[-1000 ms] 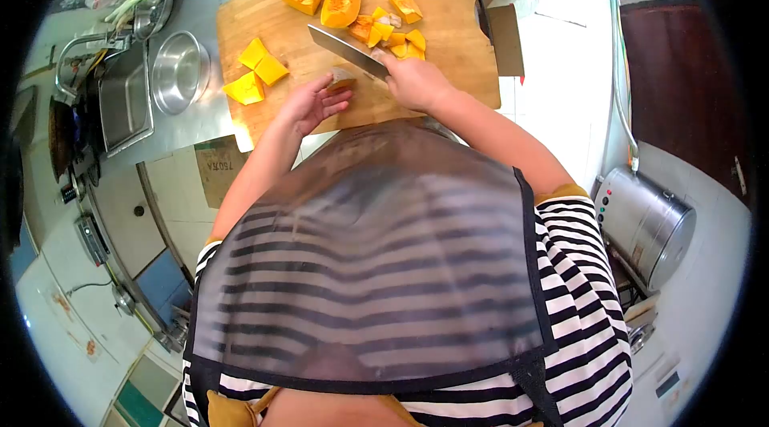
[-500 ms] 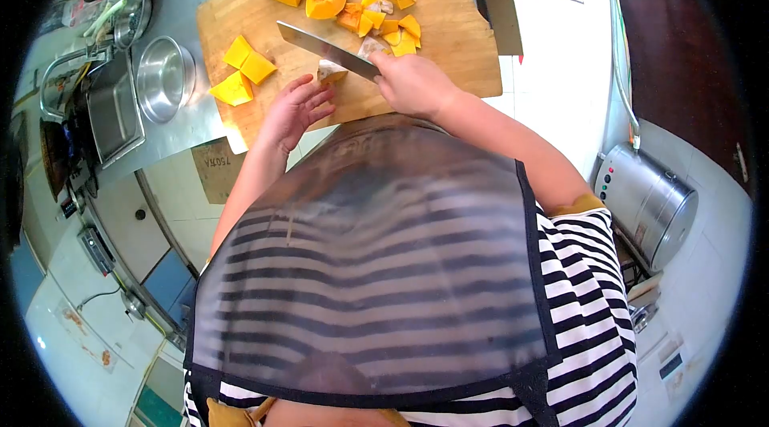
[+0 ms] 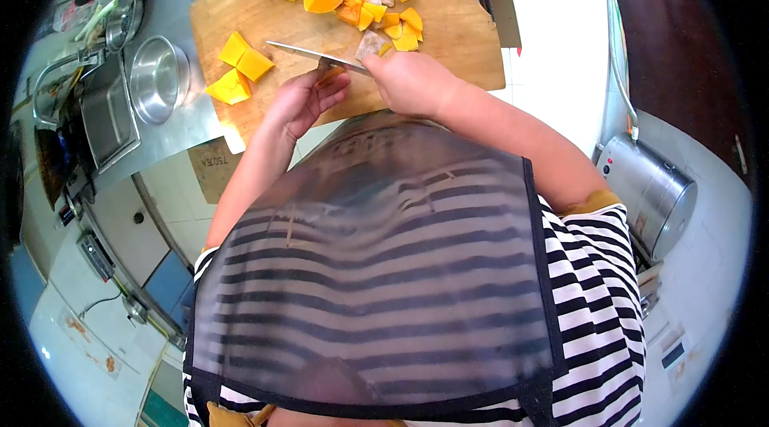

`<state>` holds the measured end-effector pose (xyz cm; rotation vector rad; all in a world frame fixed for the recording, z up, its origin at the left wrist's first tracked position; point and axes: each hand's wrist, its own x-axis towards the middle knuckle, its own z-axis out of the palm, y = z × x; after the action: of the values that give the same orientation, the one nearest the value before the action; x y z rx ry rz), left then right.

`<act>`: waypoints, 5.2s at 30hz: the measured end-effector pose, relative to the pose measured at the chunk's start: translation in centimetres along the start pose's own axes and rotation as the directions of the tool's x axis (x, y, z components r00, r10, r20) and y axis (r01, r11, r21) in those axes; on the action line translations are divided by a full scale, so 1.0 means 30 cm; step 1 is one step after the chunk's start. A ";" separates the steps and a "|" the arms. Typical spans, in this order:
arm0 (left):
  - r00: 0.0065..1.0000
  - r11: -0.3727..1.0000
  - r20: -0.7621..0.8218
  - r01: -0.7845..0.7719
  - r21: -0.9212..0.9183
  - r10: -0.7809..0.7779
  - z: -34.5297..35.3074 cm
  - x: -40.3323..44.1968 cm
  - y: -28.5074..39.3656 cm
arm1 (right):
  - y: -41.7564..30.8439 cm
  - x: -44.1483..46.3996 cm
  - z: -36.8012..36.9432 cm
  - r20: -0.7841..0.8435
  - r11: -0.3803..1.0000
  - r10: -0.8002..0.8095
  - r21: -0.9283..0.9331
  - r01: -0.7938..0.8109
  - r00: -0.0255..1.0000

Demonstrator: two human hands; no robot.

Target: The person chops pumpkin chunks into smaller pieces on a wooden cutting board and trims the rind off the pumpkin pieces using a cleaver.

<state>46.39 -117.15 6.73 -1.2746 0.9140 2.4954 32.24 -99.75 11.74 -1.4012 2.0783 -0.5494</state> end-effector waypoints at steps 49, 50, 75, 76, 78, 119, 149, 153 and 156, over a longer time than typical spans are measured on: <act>0.993 0.990 -0.044 -0.112 -0.089 0.109 0.025 -0.025 -0.102 | 0.018 0.188 0.148 -0.005 0.986 0.167 -0.007 -0.167 0.986; 0.994 0.989 -0.033 -0.111 -0.094 0.108 0.012 -0.018 -0.107 | 0.026 0.178 0.144 0.003 0.973 0.208 0.096 -0.208 0.978; 0.997 0.605 -0.080 0.071 0.793 -0.011 -0.100 0.049 0.183 | 0.046 -0.001 0.096 -0.175 0.969 0.242 0.100 -0.227 0.954; 0.994 0.520 -0.056 0.001 0.854 0.090 -0.092 0.069 0.189 | 0.045 -0.005 0.092 -0.174 0.971 0.235 0.088 -0.223 0.956; 0.973 0.399 -0.014 -0.082 0.913 0.231 -0.077 0.093 0.192 | 0.051 -0.016 0.100 -0.171 0.972 0.232 0.088 -0.219 0.958; 0.678 0.394 -0.151 -0.219 0.893 0.720 0.044 0.080 -0.102 | 0.012 0.033 0.077 -0.024 0.995 -0.065 -0.084 0.063 0.998; 0.693 0.426 -0.103 -0.311 0.850 0.713 0.010 0.066 -0.179 | -0.030 0.012 0.091 0.161 0.976 0.015 -0.216 0.021 0.987; 0.703 0.382 -0.074 -0.292 0.877 0.707 -0.004 0.069 -0.183 | -0.039 -0.007 0.079 0.125 0.977 -0.064 -0.197 0.088 0.990; 0.755 0.421 -0.092 -0.257 0.870 0.649 0.030 0.037 -0.152 | -0.044 0.001 0.073 0.140 0.970 -0.060 -0.225 0.090 0.988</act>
<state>47.08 -113.12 4.25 -1.2754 2.4865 1.5311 34.58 -100.30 10.89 -1.6068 2.0389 -0.2413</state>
